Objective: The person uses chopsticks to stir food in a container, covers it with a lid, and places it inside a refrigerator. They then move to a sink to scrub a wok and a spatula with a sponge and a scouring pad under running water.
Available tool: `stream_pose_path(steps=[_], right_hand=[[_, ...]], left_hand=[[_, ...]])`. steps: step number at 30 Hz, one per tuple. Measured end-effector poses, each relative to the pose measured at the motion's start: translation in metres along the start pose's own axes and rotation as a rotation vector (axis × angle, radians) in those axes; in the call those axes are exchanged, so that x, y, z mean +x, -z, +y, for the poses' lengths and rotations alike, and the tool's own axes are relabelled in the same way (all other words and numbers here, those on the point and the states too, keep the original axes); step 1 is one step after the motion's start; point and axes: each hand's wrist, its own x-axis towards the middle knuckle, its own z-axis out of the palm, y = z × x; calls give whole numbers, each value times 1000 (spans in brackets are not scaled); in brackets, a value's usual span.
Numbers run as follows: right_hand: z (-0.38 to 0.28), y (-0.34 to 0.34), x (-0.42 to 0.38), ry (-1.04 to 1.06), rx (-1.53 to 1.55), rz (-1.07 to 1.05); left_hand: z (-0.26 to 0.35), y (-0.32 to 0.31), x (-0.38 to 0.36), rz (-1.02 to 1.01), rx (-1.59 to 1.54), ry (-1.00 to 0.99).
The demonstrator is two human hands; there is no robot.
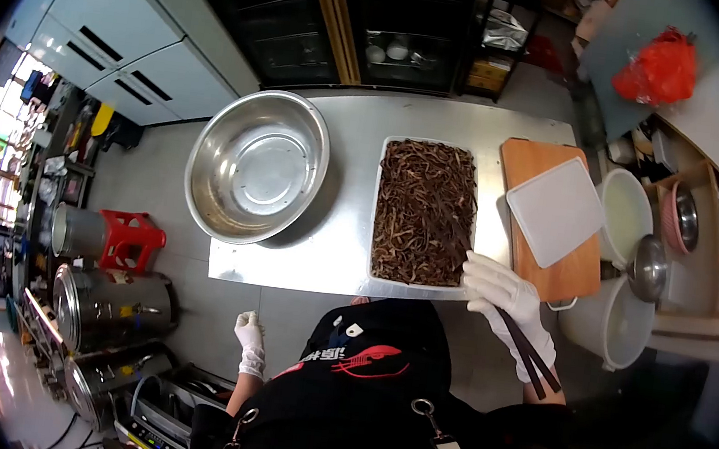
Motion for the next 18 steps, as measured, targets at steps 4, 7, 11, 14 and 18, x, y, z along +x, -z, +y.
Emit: stream_pose_path(steps=[4, 7, 11, 14, 18], right_hand=[[-15, -10, -2, -9, -91, 35], [-31, -12, -2, -59, -72, 123], [-38, -21, -10, -174, 16, 242], [-34, -37, -12, -104, -4, 301], [3, -55, -27, -6, -325, 71]], left_hand=[[-8, 8, 29, -71, 22, -24], [-5, 6, 39, -113, 174, -160], [74, -16, -1, -330, 335, -408], [126, -44, -25, -488, 331, -570], [153, -82, -32, -723, 249, -600]])
